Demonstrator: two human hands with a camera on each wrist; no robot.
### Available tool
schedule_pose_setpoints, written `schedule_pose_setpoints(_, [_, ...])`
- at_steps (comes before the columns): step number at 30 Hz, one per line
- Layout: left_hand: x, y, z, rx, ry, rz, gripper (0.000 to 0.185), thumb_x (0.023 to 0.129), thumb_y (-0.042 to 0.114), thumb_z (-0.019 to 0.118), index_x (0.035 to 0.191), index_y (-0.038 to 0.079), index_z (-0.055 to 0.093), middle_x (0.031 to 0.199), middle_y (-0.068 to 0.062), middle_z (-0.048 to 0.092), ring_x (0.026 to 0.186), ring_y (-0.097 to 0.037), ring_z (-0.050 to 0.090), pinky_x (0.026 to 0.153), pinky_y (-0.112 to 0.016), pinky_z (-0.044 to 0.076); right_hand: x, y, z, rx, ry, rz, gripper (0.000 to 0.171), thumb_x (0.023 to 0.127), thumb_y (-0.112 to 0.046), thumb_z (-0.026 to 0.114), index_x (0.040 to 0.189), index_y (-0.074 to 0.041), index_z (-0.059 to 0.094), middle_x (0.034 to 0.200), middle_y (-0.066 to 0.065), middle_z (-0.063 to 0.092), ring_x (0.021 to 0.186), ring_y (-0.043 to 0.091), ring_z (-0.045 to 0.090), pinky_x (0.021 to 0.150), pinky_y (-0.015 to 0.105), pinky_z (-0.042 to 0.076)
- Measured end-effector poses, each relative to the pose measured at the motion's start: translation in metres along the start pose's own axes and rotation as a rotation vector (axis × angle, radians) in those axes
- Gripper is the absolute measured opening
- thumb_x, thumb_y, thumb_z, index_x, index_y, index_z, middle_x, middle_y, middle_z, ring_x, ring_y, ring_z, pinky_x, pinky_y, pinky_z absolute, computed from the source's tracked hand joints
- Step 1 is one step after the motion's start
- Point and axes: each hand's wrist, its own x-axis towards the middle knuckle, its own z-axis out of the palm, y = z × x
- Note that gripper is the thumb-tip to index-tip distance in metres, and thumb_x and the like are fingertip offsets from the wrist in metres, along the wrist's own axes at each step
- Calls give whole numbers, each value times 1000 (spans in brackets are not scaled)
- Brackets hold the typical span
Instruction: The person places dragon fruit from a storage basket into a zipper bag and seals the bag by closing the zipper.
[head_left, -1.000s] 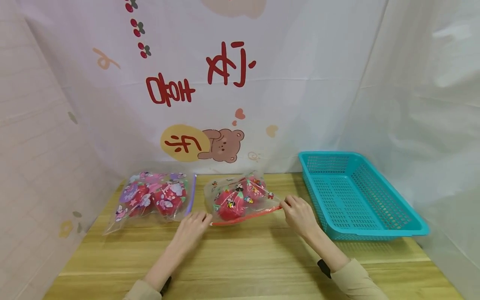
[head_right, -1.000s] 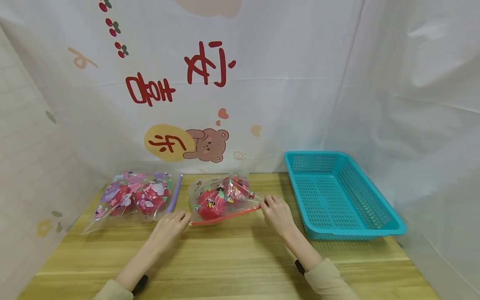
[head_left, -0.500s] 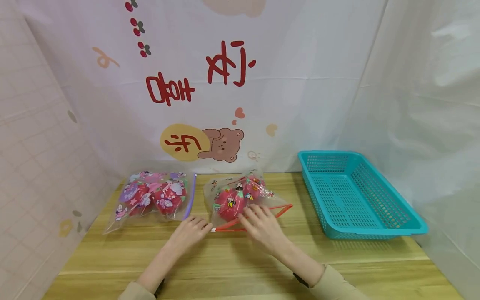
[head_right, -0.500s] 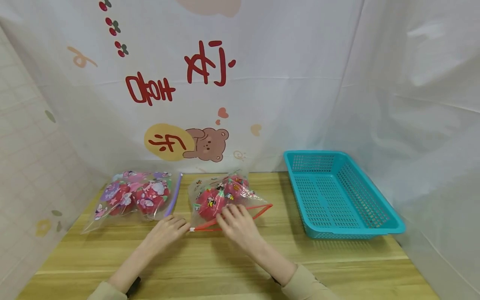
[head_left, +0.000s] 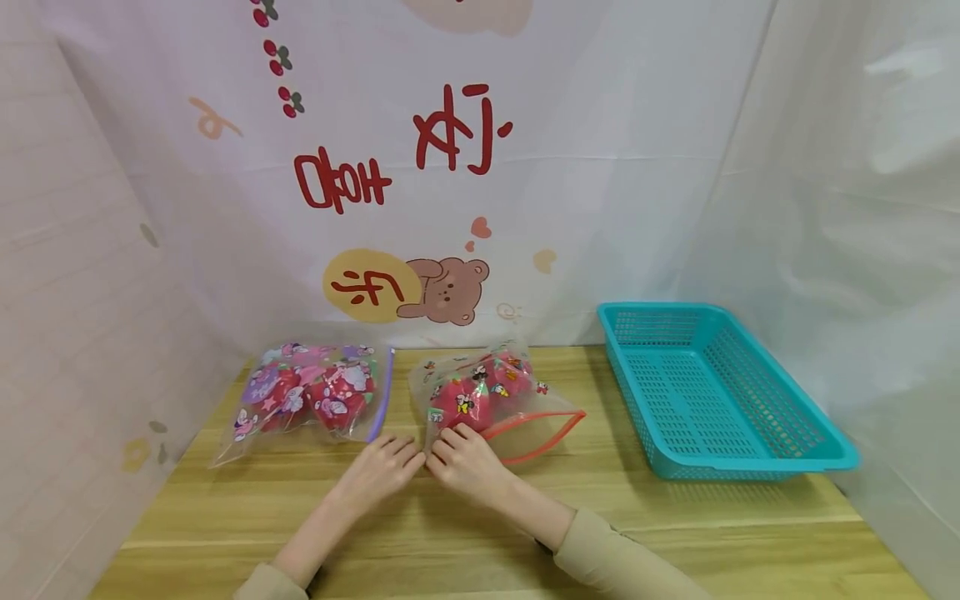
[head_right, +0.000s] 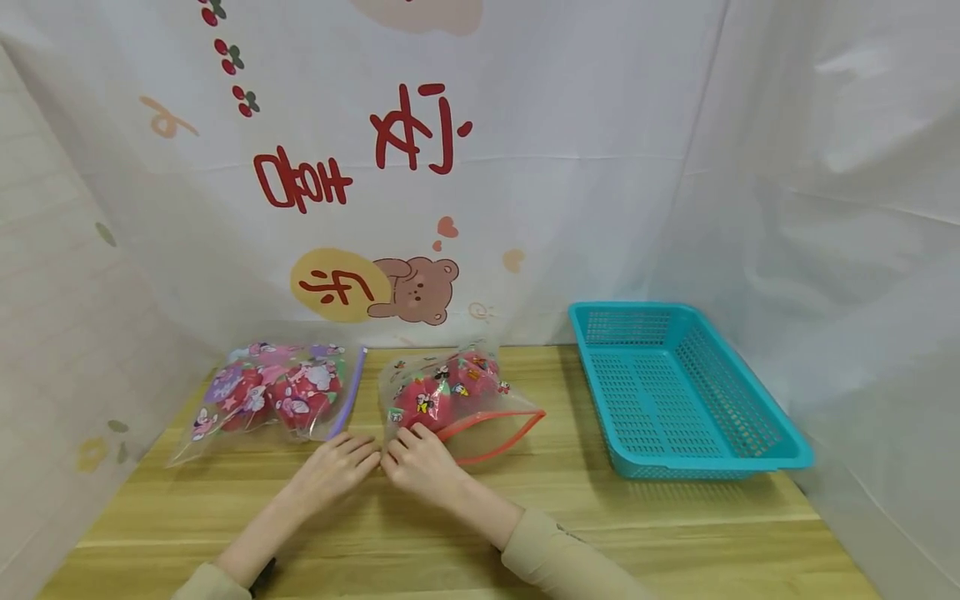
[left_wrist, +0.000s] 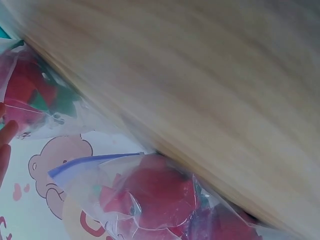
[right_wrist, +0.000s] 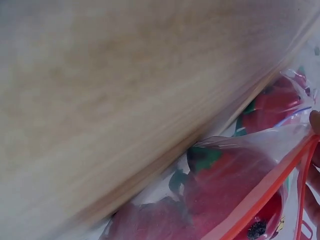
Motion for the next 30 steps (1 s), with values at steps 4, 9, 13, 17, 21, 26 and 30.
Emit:
schedule_pose_setpoints(4, [-2, -1, 1, -19, 4, -10, 17, 83, 13, 44, 84, 13, 61, 87, 1, 71, 82, -15, 67, 70, -29, 51, 2, 1, 0, 21, -8, 5, 19, 87, -21, 58, 70, -20, 67, 70, -9, 65, 71, 10, 60, 67, 25, 46])
schedule_pose_setpoints(9, [-2, -1, 1, -28, 14, -13, 16, 79, 14, 49, 86, 16, 63, 90, 3, 71, 86, -17, 67, 72, -31, 53, -1, 4, -4, 34, -52, 10, 14, 85, -21, 61, 73, -20, 68, 73, -8, 66, 72, 11, 60, 67, 24, 45])
schedule_pose_setpoints(13, [-2, -2, 2, -33, 10, -14, 14, 78, 13, 52, 86, 17, 62, 92, 4, 71, 87, -18, 67, 71, -33, 54, -7, 10, -6, 20, -64, 3, 20, 88, -17, 57, 70, -20, 65, 74, -7, 65, 71, 12, 57, 66, 25, 43])
schedule_pose_setpoints(17, [-5, -3, 3, -52, 18, -29, 14, 82, 13, 47, 84, 16, 61, 91, 2, 72, 86, -19, 68, 70, -34, 54, -18, 17, -8, 11, -62, -11, 29, 92, -14, 49, 70, -20, 66, 75, -7, 64, 70, 12, 56, 65, 25, 42])
schedule_pose_setpoints(21, [-5, -4, 5, -62, 50, -23, 27, 93, 11, 35, 83, 16, 60, 89, 1, 71, 84, -19, 68, 69, -33, 54, -26, 24, -9, 9, -25, -48, 37, 96, -12, 42, 68, -20, 65, 75, -7, 62, 69, 12, 54, 63, 24, 42])
schedule_pose_setpoints(26, [-3, -4, 6, -61, 89, -17, 29, 96, 11, 33, 82, 16, 59, 87, 1, 70, 82, -19, 68, 68, -33, 54, -34, 32, -11, 21, 28, -76, 44, 98, -7, 35, 65, -18, 61, 71, -6, 58, 68, 12, 52, 63, 23, 43])
schedule_pose_setpoints(30, [-4, -6, 6, -65, 88, -16, 18, 88, 11, 42, 82, 15, 58, 88, 0, 70, 83, -20, 68, 68, -33, 54, -44, 42, -16, 18, 41, -92, 40, 98, -5, 36, 66, -16, 58, 72, -5, 56, 68, 13, 51, 64, 24, 44])
